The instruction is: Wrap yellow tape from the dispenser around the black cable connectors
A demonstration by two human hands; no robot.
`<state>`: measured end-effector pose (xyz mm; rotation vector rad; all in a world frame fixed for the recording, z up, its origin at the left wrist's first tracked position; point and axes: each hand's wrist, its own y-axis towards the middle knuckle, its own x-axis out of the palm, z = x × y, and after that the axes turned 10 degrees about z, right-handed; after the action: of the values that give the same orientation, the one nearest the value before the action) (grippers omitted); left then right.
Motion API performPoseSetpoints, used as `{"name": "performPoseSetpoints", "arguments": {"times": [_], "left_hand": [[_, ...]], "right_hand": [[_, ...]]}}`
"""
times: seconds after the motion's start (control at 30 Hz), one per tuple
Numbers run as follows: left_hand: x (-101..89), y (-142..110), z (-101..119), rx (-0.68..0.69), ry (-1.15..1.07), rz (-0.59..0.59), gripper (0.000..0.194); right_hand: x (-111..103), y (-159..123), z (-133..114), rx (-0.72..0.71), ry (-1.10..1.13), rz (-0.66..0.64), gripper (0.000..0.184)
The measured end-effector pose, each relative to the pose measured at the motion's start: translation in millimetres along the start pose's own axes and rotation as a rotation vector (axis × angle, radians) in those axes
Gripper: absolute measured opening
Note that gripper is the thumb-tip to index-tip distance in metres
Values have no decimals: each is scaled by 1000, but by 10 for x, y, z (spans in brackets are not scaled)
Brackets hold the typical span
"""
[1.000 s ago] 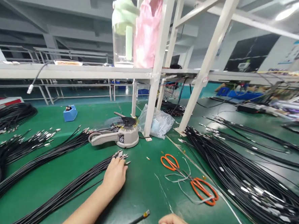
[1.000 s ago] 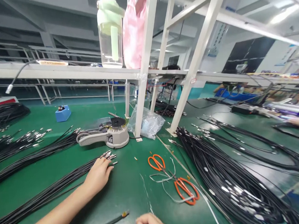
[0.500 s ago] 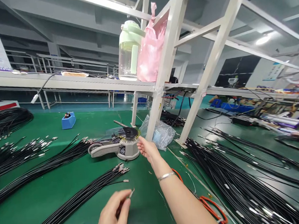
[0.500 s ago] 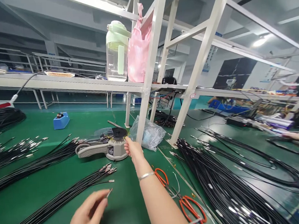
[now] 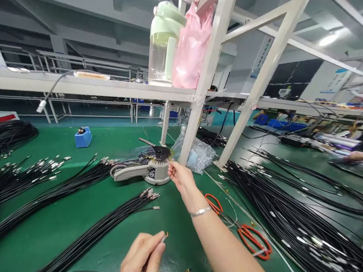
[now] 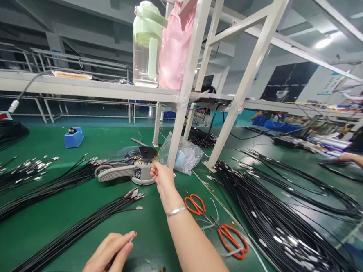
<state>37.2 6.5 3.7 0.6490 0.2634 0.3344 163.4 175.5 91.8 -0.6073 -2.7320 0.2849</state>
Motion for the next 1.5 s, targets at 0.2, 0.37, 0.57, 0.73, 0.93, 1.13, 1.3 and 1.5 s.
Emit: {"name": "performPoseSetpoints", "arguments": {"times": [0.2,0.37,0.57,0.73,0.93,1.13,1.3,1.5], "left_hand": [[-46,-1,153,82,48,-78,26],[-6,-101,204,204,62,-158,28],[-22,-112,239,310,98,-180,24],[-35,-82,261,390,114,-178,22],[-55,-78,274,431,111,-154,24],[-77,-79,290,464,117,-152,29],[-80,-82,277,458,111,-155,31],[-89,-85,264,457,109,-156,33]], "right_hand": [[-1055,-1278,514,-1,85,-103,26],[-1458,-1875,920,26,59,-107,35],[-1359,-1927,943,28,159,-138,38],[-1308,-1957,963,48,174,-132,38],[-1290,-1950,1022,35,176,-136,39],[-1293,-1930,1025,48,188,-192,39],[-1238,-1976,982,71,227,-178,36],[-1216,-1987,965,80,245,-171,35]]}}
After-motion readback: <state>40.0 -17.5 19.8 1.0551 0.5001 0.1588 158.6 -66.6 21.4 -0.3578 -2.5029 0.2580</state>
